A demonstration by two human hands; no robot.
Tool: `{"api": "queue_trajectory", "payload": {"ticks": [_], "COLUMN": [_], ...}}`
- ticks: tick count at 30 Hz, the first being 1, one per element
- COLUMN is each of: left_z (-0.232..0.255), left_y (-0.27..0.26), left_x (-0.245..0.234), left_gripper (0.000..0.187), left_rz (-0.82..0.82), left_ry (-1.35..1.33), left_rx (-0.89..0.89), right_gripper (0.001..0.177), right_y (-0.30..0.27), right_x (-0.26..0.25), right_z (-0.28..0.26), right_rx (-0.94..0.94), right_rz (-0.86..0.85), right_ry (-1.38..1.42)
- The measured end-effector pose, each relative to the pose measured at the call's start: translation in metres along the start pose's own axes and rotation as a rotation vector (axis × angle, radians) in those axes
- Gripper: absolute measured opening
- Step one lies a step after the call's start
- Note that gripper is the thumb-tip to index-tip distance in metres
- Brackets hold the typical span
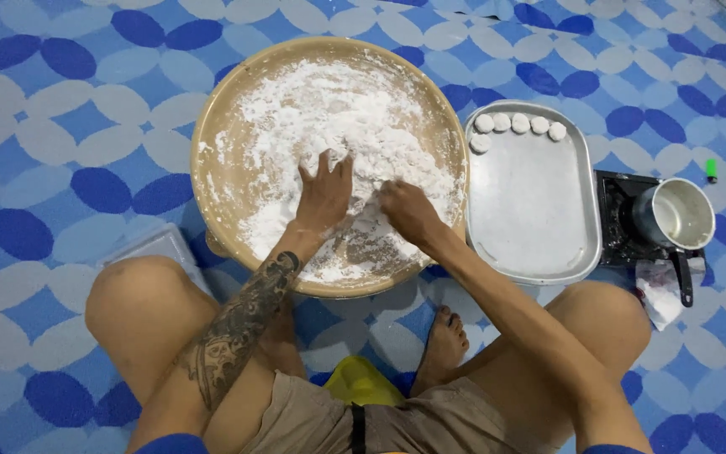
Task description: Rolling small pieces of dough into balls within a bowl of flour and arranging them on a metal tray.
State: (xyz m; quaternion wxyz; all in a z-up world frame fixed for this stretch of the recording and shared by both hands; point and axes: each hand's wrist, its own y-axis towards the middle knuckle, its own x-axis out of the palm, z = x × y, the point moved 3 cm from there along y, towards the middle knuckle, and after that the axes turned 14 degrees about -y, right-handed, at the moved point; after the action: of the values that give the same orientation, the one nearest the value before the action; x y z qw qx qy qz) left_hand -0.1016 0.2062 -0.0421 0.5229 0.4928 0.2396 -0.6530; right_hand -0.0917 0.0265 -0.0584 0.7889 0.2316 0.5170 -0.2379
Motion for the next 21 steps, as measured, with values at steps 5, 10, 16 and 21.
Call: {"api": "queue_trajectory", "payload": {"ticks": [5,10,16,21], "left_z": [-0.005,-0.011,-0.007,0.0], "left_y": [-0.007,-0.006,-0.002,0.005], "left_x": [0.018,0.019,0.02,0.019], "left_gripper": [0.049,0.042,0.047,0.052], "left_rz": [0.131,0.171,0.109,0.034], "left_ry": [0.088,0.026,0.018,-0.043], "left_rx": [0.084,0.054,0.026,-0.009], "right_gripper": [0.008,0.012,0.013,0.036], "right_y": [-0.01,-0.012,-0.017,-0.018], "right_x": [-0.061,-0.097,-0.118,-0.141], "right_z": [0.026,0.032,0.053,0.06], "right_rx": [0.253,0.399,0.535,0.524], "right_rz": [-0.038,-0.093,-0.057,-0.025], "right_ry": [0.494,0.642,0.854,1.053]}}
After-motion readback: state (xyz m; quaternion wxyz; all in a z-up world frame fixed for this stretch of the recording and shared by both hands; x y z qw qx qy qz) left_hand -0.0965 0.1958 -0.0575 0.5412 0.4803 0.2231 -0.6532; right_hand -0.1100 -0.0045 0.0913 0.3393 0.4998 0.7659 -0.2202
